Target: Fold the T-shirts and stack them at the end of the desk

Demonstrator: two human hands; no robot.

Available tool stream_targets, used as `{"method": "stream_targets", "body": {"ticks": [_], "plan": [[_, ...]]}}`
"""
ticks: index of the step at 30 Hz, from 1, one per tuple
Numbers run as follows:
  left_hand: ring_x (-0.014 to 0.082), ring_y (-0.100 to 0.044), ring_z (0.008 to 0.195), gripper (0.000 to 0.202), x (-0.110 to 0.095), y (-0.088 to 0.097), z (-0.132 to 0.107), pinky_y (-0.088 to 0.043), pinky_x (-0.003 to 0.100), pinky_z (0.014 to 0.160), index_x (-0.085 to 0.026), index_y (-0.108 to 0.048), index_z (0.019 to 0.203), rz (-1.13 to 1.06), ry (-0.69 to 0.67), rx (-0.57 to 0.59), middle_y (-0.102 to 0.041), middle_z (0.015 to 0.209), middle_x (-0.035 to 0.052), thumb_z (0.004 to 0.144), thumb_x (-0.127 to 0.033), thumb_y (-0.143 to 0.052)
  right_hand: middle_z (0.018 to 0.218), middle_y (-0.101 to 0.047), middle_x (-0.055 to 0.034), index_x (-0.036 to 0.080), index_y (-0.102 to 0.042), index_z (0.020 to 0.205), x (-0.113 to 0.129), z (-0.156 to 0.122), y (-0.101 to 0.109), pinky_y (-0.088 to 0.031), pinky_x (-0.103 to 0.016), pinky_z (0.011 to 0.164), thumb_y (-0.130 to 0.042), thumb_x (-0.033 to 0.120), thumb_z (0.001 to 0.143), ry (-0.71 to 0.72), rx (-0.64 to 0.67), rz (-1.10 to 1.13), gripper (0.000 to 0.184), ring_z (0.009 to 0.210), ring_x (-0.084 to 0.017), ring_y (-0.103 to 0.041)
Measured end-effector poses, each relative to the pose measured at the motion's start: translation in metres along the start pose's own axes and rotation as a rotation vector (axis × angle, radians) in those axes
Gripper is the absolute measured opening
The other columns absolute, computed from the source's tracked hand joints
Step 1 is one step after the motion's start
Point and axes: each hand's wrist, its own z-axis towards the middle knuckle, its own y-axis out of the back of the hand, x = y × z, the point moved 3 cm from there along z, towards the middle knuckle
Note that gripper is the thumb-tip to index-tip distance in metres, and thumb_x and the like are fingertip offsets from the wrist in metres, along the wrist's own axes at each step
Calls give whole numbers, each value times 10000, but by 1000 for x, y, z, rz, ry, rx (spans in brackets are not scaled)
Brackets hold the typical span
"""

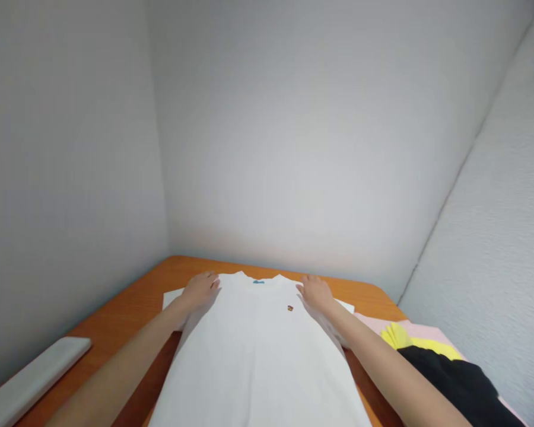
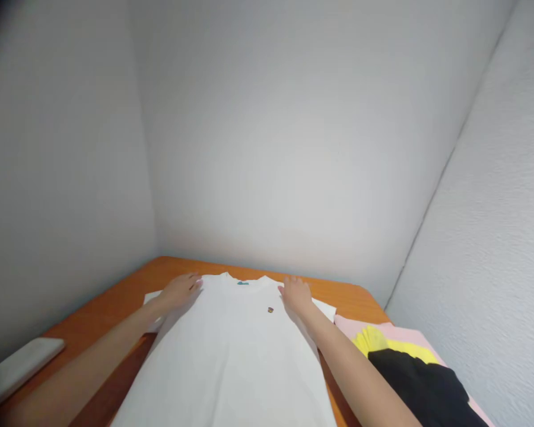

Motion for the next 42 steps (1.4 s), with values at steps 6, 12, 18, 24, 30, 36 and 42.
{"method": "stream_targets", "body": {"ticks": [6, 12, 18, 24, 30, 36, 42], "plan": [[329, -158, 1468, 644, 31, -72, 8, -173, 596, 1137, -198, -302, 1504, 24, 49, 178, -184, 1593, 102, 961, -540, -249, 1616, -90, -44, 352, -160, 1534, -30, -2, -79, -206, -632, 1082, -203, 633, 962, -101, 270, 31, 639, 1447, -385, -115], [270, -106, 1485, 654, 36, -76, 20, -126, 543, 1171, -234, -240, 1524, 46, 27, 151, -143, 1602, 50, 957, -559, -214, 1620, -39, 16, 399, -110, 1529, -42, 4, -93, -108, -646, 1115, -155, 661, 951, -126, 189, -5, 636, 1466, -345, -5], [265, -100, 1486, 665, 40, -85, 24, -126, 545, 1169, -241, -230, 1525, 52, 17, 150, -102, 1609, 46, 953, -577, -189, 1615, -94, 19, 398, -165, 1524, -43, 3, -98, -125, -651, 1117, -151, 679, 942, -123, 138, 23, 646, 1464, -349, -57], [256, -87, 1488, 678, 41, -87, 26, -114, 540, 1174, -244, -199, 1532, 59, 15, 165, -98, 1611, 35, 949, -588, -165, 1614, -98, 19, 406, -178, 1519, -44, 3, -97, -131, -671, 1109, -158, 677, 941, -124, 133, 39, 639, 1464, -347, -72], [260, -114, 1485, 685, 41, -86, 27, -136, 540, 1171, -239, -210, 1530, 68, 11, 157, -121, 1609, 39, 945, -592, -174, 1611, -116, 22, 409, -199, 1513, -45, 4, -100, -130, -670, 1110, -143, 694, 929, -116, 117, 49, 652, 1461, -349, -93], [261, -111, 1485, 681, 42, -89, 28, -135, 551, 1165, -241, -201, 1532, 73, 8, 158, -90, 1612, 47, 948, -590, -160, 1612, -110, 24, 399, -191, 1519, -46, 5, -101, -143, -657, 1115, -109, 716, 915, -117, 130, 44, 687, 1459, -358, -95], [274, -126, 1482, 678, 45, -91, 31, -159, 554, 1158, -236, -236, 1524, 65, 2, 136, -114, 1610, 58, 946, -588, -191, 1613, -99, 30, 413, -174, 1518, -47, 6, -103, -146, -654, 1115, -104, 716, 914, -121, 134, 32, 679, 1459, -356, -99]]}}
